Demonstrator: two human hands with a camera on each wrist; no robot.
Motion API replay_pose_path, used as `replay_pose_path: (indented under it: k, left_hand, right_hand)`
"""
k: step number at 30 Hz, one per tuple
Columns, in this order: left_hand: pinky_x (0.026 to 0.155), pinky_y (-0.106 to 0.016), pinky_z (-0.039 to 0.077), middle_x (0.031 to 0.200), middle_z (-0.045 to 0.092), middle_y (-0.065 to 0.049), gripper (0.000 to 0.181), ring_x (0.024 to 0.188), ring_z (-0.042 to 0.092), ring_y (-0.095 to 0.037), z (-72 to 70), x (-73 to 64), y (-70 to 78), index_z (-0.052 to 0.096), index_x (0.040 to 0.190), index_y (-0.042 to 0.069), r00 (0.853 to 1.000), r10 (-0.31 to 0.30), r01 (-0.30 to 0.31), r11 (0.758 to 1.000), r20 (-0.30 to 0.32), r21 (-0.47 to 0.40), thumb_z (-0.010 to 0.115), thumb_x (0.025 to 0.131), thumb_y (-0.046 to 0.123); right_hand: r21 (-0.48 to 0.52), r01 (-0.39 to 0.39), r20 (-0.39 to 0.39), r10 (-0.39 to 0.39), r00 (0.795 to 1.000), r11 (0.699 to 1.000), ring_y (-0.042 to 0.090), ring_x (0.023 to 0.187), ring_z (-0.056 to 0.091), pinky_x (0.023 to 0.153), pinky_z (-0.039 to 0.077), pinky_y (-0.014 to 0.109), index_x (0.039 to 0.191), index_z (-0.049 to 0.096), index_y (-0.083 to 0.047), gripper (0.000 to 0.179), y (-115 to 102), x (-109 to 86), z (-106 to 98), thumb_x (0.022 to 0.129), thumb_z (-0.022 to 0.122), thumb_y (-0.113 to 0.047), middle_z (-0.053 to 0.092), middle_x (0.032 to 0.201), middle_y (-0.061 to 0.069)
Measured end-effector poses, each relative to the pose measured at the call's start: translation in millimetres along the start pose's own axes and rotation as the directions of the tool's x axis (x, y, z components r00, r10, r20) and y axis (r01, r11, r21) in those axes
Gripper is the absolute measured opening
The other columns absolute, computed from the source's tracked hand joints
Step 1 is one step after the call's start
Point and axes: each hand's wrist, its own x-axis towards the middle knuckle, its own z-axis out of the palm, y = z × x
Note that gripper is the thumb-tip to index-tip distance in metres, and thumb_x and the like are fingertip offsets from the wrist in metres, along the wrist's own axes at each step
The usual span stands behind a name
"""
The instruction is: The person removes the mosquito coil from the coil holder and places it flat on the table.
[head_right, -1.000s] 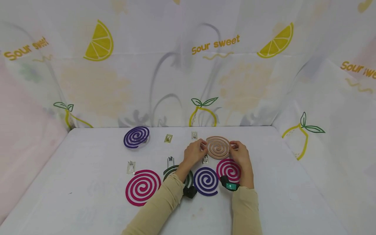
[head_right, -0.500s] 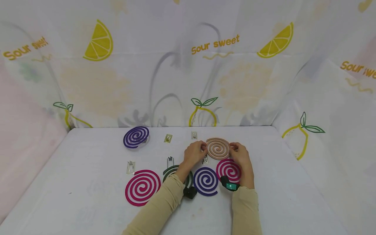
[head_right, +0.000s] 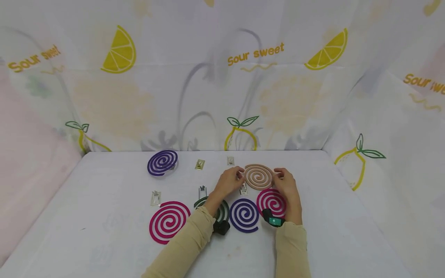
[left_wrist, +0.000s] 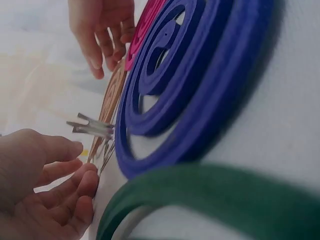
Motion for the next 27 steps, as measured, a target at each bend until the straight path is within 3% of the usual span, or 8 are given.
replay_pose_path:
  k: [4,12,20,27]
  left_hand:
    - [0.066,-0.026,0.048,0.085,0.07,-0.001,0.025,0.078,0.064,-0.016,-5.8,-1.0,-4.9,0.066,0.11,0.009,0.998,0.064,-0.063,0.998,0.018,-0.027,0.065,0.087,0.018]
    - [0.069,-0.024,0.048,0.094,0.07,-0.003,0.023,0.081,0.066,-0.015,-21.7,-5.0,-14.5,0.065,0.112,0.011,0.992,0.11,-0.102,0.987,0.054,-0.126,0.059,0.09,0.014]
    - [0.068,-0.023,0.047,0.094,0.069,-0.002,0.022,0.08,0.064,-0.014,-31.1,-8.2,-23.4,0.066,0.11,0.012,0.993,0.118,-0.113,0.982,0.027,-0.151,0.058,0.09,0.013]
    - [0.069,-0.022,0.048,0.093,0.069,-0.004,0.022,0.078,0.064,-0.015,-40.4,-10.0,-30.2,0.065,0.11,0.009,0.985,0.17,-0.173,0.969,-0.029,-0.176,0.056,0.09,0.011]
  right_hand:
    - [0.023,0.018,-0.033,-0.017,0.999,1.0,0.038,0.109,0.054,0.07,0.043,0.022,0.133,0.045,0.003,0.042,-0.3,0.3,-0.3,0.095,0.046,-0.015,0.054,0.119,0.029]
    - [0.091,0.049,-0.064,-0.043,0.997,0.995,0.035,0.106,0.056,0.067,0.044,0.019,0.131,0.048,0.001,0.038,-4.4,2.0,0.0,0.097,0.045,-0.016,0.052,0.12,0.026]
    - [0.099,0.121,-0.068,-0.115,0.991,0.988,0.033,0.1,0.059,0.068,0.044,0.015,0.127,0.051,0.002,0.035,-9.7,3.0,2.1,0.097,0.046,-0.015,0.056,0.115,0.026]
    - [0.12,0.181,-0.043,-0.177,0.983,0.976,0.034,0.099,0.058,0.071,0.044,0.018,0.126,0.052,0.002,0.034,-16.1,4.7,8.1,0.096,0.048,-0.013,0.056,0.113,0.027]
